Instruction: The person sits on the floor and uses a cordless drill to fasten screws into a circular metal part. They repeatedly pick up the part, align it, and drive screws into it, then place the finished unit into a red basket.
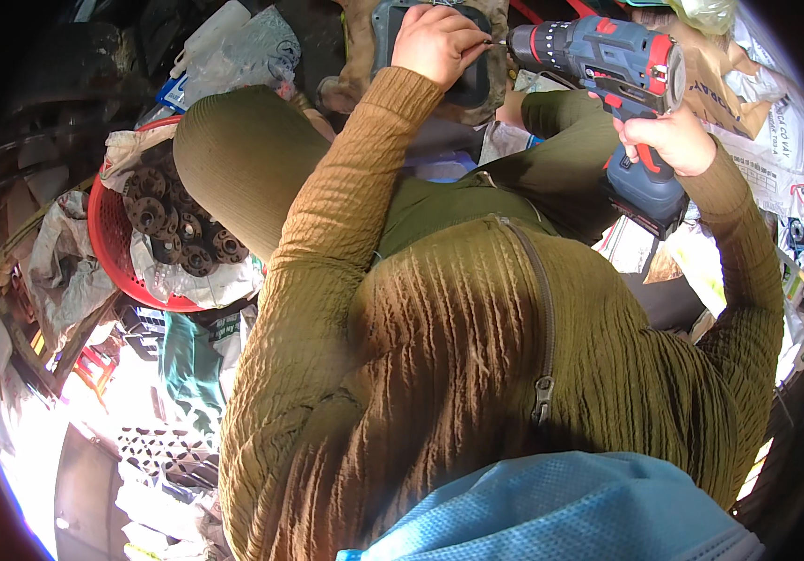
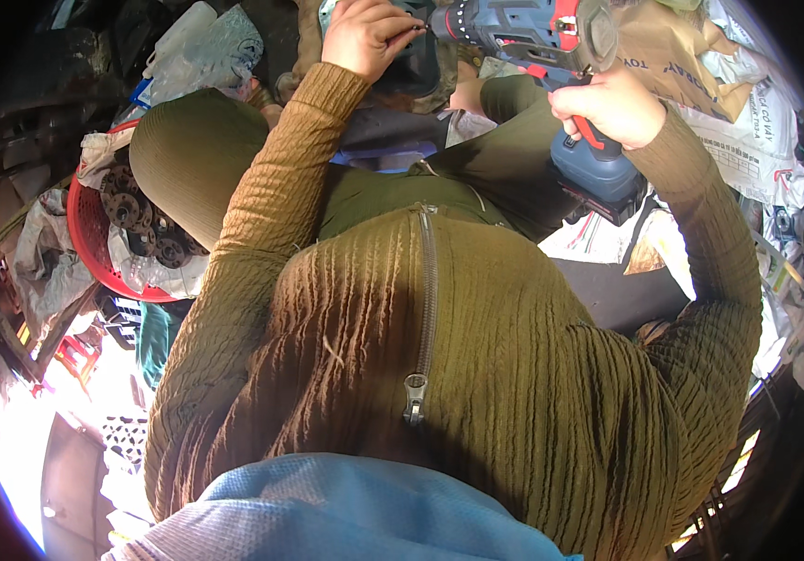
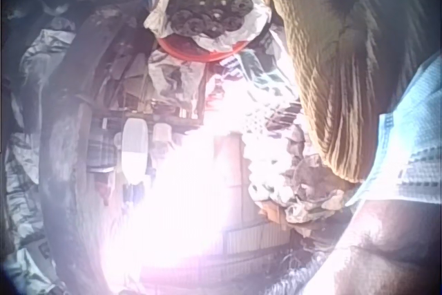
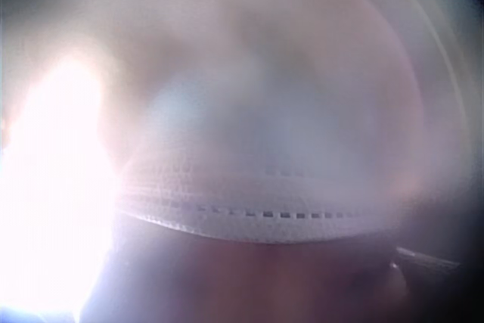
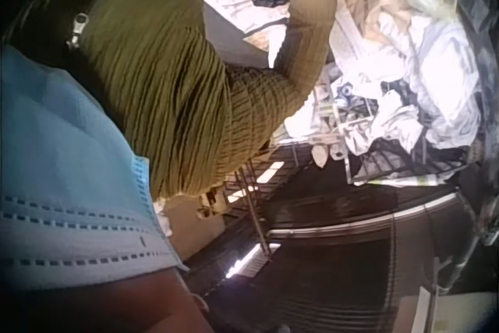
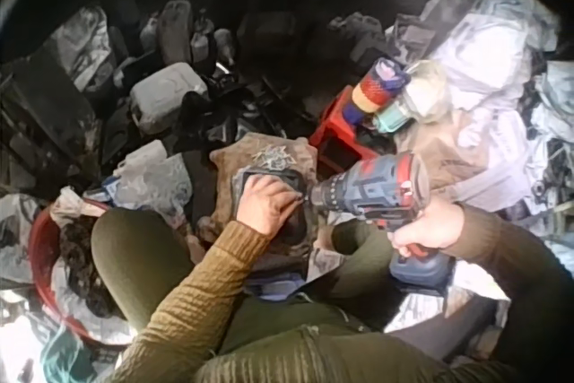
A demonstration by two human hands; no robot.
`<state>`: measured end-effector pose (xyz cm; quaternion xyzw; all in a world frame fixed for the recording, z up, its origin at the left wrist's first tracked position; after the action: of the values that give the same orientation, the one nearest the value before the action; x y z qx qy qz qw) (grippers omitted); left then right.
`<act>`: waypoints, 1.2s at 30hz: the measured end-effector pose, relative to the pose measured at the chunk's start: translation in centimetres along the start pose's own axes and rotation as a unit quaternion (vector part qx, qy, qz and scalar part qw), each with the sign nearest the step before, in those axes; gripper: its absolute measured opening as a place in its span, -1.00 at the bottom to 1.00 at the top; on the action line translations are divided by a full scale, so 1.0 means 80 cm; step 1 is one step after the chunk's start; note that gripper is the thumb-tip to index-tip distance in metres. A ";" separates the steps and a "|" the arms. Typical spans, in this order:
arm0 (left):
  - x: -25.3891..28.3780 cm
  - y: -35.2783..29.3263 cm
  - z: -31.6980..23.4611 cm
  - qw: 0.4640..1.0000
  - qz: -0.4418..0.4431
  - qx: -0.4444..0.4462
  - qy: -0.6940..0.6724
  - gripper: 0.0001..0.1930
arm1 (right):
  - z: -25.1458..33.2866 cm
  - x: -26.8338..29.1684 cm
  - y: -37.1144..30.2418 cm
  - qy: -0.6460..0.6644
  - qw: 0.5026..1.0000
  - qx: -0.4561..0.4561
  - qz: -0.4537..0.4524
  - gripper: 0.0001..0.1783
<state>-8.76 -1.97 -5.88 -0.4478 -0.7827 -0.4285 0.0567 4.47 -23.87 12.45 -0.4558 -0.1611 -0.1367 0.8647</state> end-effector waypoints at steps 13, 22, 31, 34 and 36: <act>0.045 -0.007 0.056 0.788 0.380 0.423 0.236 0.30 | 0.015 -0.021 0.035 -0.066 0.997 -0.027 0.024 -0.85; -0.013 -0.048 0.087 0.944 0.190 0.270 0.007 0.19 | 0.031 -0.015 0.073 -0.162 0.982 -0.074 0.067 -0.70; -0.025 -0.054 0.087 0.964 0.115 0.233 -0.047 -0.06 | 0.066 -0.010 0.082 -0.338 0.935 -0.091 0.065 -0.69; -0.025 -0.054 0.089 0.964 0.135 0.227 -0.018 -0.09 | 0.078 -0.015 0.085 -0.407 0.904 -0.093 0.092 -0.67; -0.026 -0.054 0.090 0.964 0.124 0.233 -0.026 -0.10 | 0.082 -0.015 0.087 -0.380 0.910 -0.137 0.094 -0.69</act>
<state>-8.67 0.90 -14.04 -0.5266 -0.8006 -0.2120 0.1916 5.03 -14.51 10.31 -0.6000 -0.4135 0.1080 0.6763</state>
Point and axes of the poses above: each hand's wrist, its own y-axis towards the middle knuckle, its own x-axis out of the back of the hand, z = x × y, the point moved 1 cm from there along y, towards the middle knuckle, and after that the axes turned 9 degrees about -y, right-handed, at the moved point
